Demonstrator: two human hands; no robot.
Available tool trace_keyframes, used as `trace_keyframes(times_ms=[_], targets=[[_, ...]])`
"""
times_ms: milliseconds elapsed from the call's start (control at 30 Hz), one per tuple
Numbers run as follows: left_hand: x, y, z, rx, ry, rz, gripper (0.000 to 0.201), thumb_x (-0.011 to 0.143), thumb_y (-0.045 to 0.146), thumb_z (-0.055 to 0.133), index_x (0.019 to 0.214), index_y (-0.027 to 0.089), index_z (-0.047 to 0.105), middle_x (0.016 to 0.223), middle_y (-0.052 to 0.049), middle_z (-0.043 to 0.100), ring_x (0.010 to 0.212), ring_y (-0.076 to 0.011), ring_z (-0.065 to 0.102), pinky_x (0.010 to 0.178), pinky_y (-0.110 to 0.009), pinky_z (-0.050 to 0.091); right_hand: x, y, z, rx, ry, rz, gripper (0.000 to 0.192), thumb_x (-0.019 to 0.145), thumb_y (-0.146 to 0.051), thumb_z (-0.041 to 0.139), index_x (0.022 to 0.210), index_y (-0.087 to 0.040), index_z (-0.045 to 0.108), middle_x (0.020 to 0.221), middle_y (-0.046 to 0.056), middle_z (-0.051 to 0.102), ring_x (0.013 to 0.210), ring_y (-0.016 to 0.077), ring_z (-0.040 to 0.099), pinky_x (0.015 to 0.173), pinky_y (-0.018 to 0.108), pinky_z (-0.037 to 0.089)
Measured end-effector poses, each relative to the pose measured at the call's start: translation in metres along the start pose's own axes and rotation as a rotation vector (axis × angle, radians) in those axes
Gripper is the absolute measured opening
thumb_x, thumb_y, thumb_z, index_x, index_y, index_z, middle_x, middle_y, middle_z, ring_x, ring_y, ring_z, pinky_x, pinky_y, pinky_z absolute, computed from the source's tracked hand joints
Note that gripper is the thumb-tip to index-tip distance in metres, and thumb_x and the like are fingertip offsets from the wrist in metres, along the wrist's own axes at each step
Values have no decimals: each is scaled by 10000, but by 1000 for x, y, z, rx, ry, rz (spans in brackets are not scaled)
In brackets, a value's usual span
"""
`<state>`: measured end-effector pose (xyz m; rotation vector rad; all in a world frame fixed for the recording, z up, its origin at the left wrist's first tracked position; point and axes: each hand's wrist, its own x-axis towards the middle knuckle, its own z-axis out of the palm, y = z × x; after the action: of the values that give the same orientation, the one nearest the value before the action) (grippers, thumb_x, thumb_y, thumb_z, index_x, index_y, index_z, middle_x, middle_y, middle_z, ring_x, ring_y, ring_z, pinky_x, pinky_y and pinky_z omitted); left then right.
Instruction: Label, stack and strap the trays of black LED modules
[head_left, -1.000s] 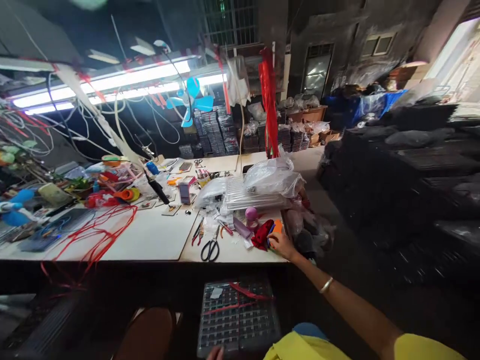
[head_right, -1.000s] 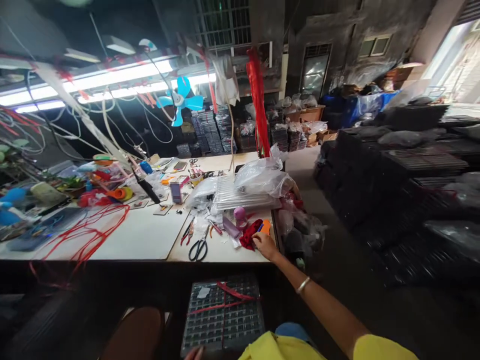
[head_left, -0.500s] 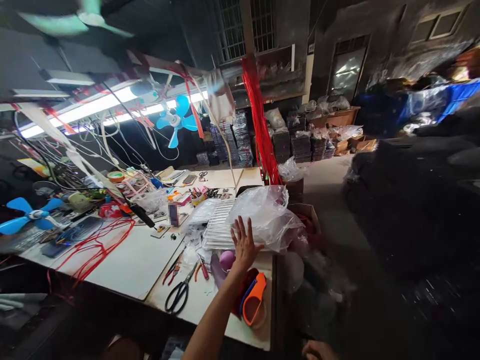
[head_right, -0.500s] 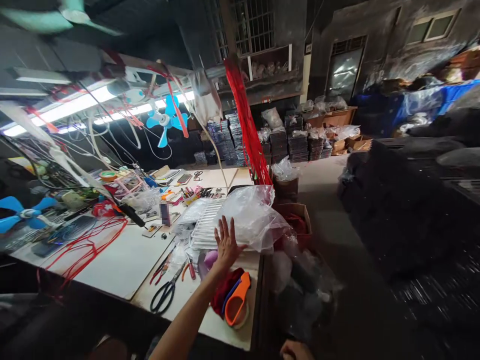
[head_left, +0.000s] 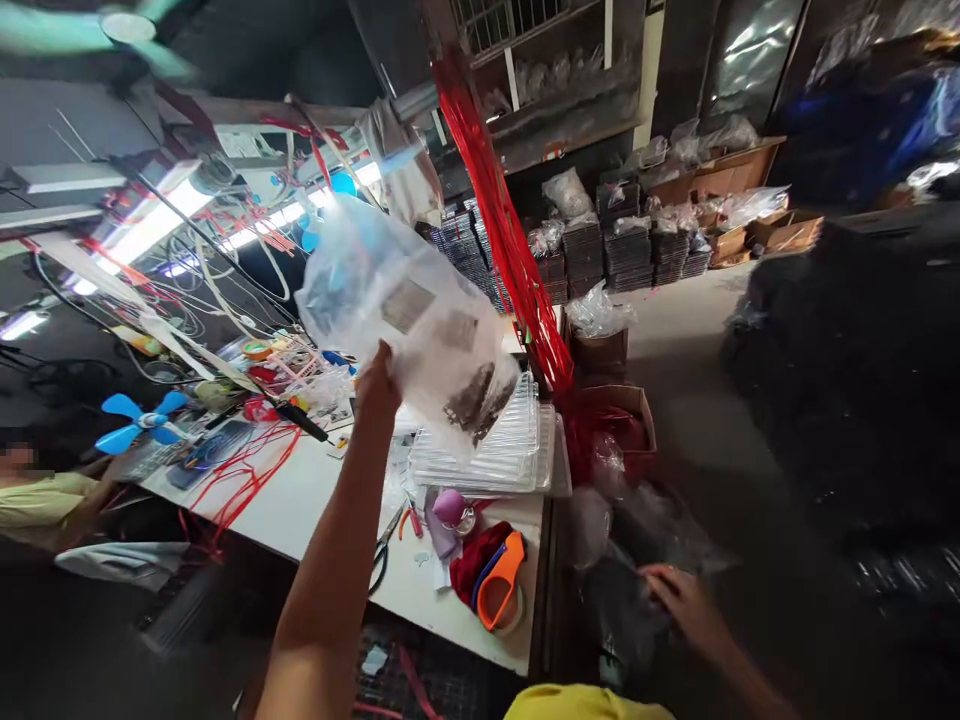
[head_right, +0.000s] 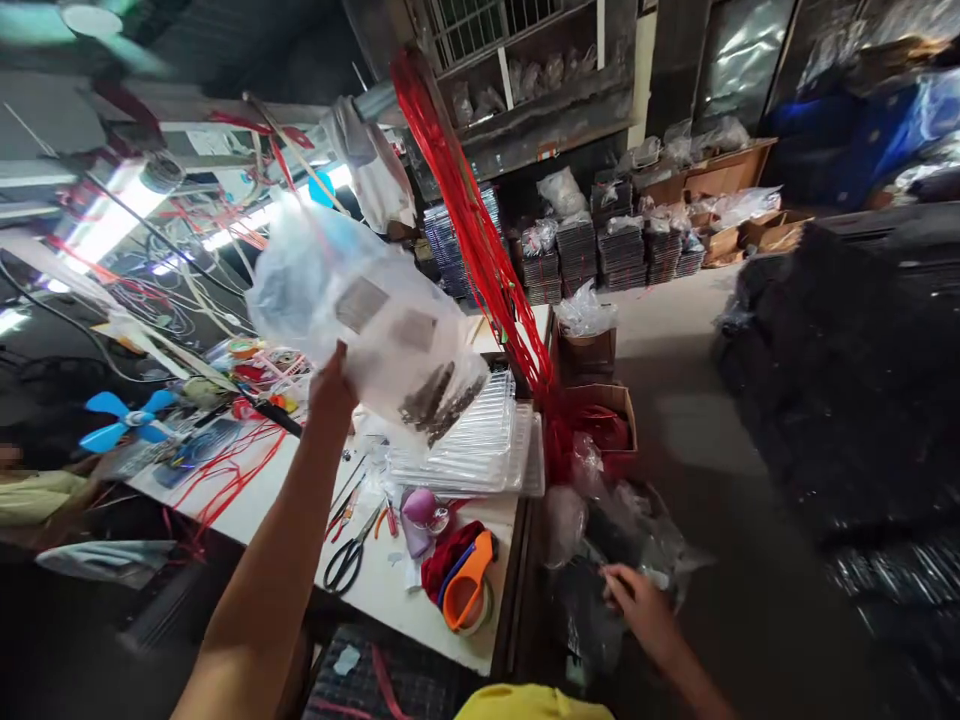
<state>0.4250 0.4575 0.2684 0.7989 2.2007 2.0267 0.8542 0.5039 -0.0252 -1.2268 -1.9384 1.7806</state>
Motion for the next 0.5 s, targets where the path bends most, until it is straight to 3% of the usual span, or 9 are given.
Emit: trace_keyframes(times_ms=[67, 167, 200, 267, 333, 400, 500], targets=[[-12, 17, -15, -97, -10, 12, 299, 785, 442, 602, 772, 144, 609, 704, -16, 629, 696, -153, 625, 661, -278, 514, 17, -45, 14, 159, -89, -69, 526, 679, -672, 499, 820, -199, 682, 700, 89, 672, 669, 245, 656, 683, 396, 554], [-34, 33, -31, -205, -44, 14, 298, 701, 454, 628, 720, 158, 597, 666, -9, 622, 705, -166, 630, 676, -280, 524, 39, -122, 45, 373, -211, -180, 652, 748, -682, 483, 1166, -191, 582, 960, 92, 691, 837, 212, 664, 798, 379, 528], [-40, 36, -35, -246, -65, -8, 308, 682, 465, 625, 720, 161, 596, 663, -8, 621, 708, -171, 633, 681, -289, 529, 43, -148, 57, 593, -320, -230, 662, 766, -643, 528, 1257, -200, 514, 1066, 109, 666, 910, 219, 654, 827, 396, 511], [-49, 40, -42, -300, -109, -69, 327, 656, 485, 618, 715, 165, 591, 650, -7, 615, 710, -184, 639, 687, -311, 539, 45, -195, 80, 984, -494, -278, 595, 711, -594, 653, 1191, -260, 546, 1074, 66, 663, 937, 215, 645, 806, 399, 517], [-52, 40, -47, -294, -127, -109, 327, 634, 482, 632, 688, 164, 581, 626, -8, 605, 708, -194, 645, 684, -320, 542, 41, -231, 100, 1210, -509, -244, 399, 652, -514, 742, 931, -254, 626, 861, -3, 685, 795, 174, 651, 713, 351, 540], [-53, 38, -52, -242, -111, -102, 310, 630, 461, 648, 653, 161, 571, 612, -12, 600, 723, -200, 650, 678, -306, 539, 35, -252, 113, 1279, -484, -222, 272, 663, -430, 761, 807, -243, 625, 779, -35, 678, 699, 130, 637, 647, 281, 535], [-56, 35, -61, -194, -76, -71, 251, 667, 396, 654, 641, 158, 575, 643, -21, 619, 788, -203, 650, 687, -277, 530, 26, -262, 120, 1289, -443, -225, 202, 684, -354, 763, 789, -238, 635, 781, -46, 689, 669, 102, 635, 597, 220, 516]])
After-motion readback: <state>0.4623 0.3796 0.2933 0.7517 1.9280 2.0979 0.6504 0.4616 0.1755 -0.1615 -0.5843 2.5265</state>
